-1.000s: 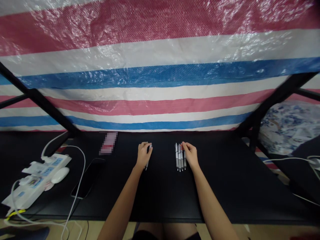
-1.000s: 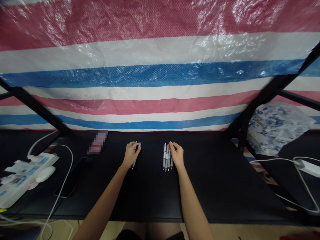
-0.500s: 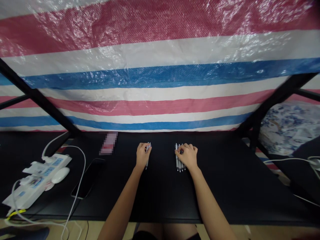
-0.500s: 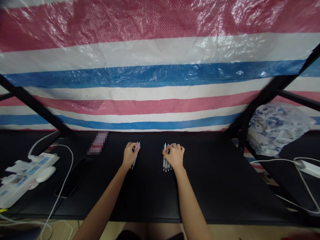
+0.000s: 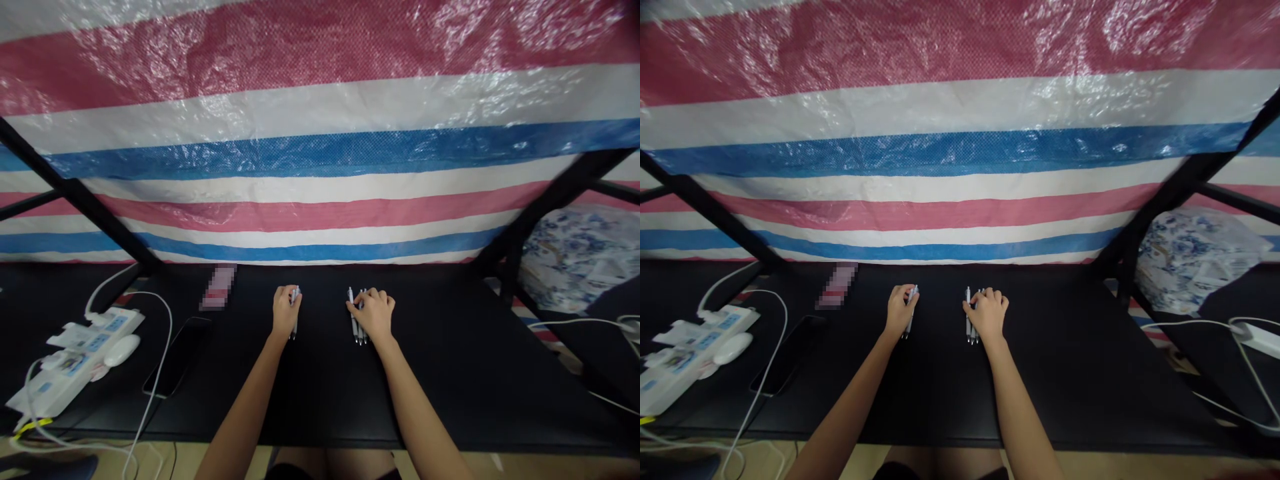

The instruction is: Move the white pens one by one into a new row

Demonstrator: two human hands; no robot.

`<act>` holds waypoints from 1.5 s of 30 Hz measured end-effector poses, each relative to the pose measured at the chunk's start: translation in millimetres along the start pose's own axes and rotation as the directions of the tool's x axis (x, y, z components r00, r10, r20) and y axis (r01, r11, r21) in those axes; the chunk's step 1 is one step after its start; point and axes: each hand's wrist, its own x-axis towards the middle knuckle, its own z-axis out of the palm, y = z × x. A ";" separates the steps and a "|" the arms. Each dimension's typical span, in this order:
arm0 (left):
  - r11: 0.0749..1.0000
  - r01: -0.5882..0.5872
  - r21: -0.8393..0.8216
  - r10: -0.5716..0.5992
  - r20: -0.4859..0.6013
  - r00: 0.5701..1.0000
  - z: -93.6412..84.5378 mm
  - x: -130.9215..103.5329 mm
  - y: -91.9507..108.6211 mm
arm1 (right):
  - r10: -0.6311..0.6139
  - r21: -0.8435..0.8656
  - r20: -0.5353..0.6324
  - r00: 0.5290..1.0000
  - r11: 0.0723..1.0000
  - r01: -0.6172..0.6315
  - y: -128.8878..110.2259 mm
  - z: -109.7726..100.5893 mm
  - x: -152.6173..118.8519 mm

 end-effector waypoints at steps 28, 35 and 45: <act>0.977 0.044 -0.211 -0.036 0.045 0.998 -3.8 2.7 3.8 | -0.089 0.775 0.220 0.972 0.621 -0.118 8.7 -9.5 8.2; 0.952 -0.029 -0.305 0.099 0.214 0.972 -8.7 2.7 14.0 | -0.211 0.754 0.254 0.944 0.655 -0.056 -0.8 -11.3 4.7; 0.952 -0.021 -0.304 0.099 0.242 0.965 -6.4 1.2 10.0 | -0.197 0.750 0.246 0.949 0.659 -0.057 0.9 -5.7 4.8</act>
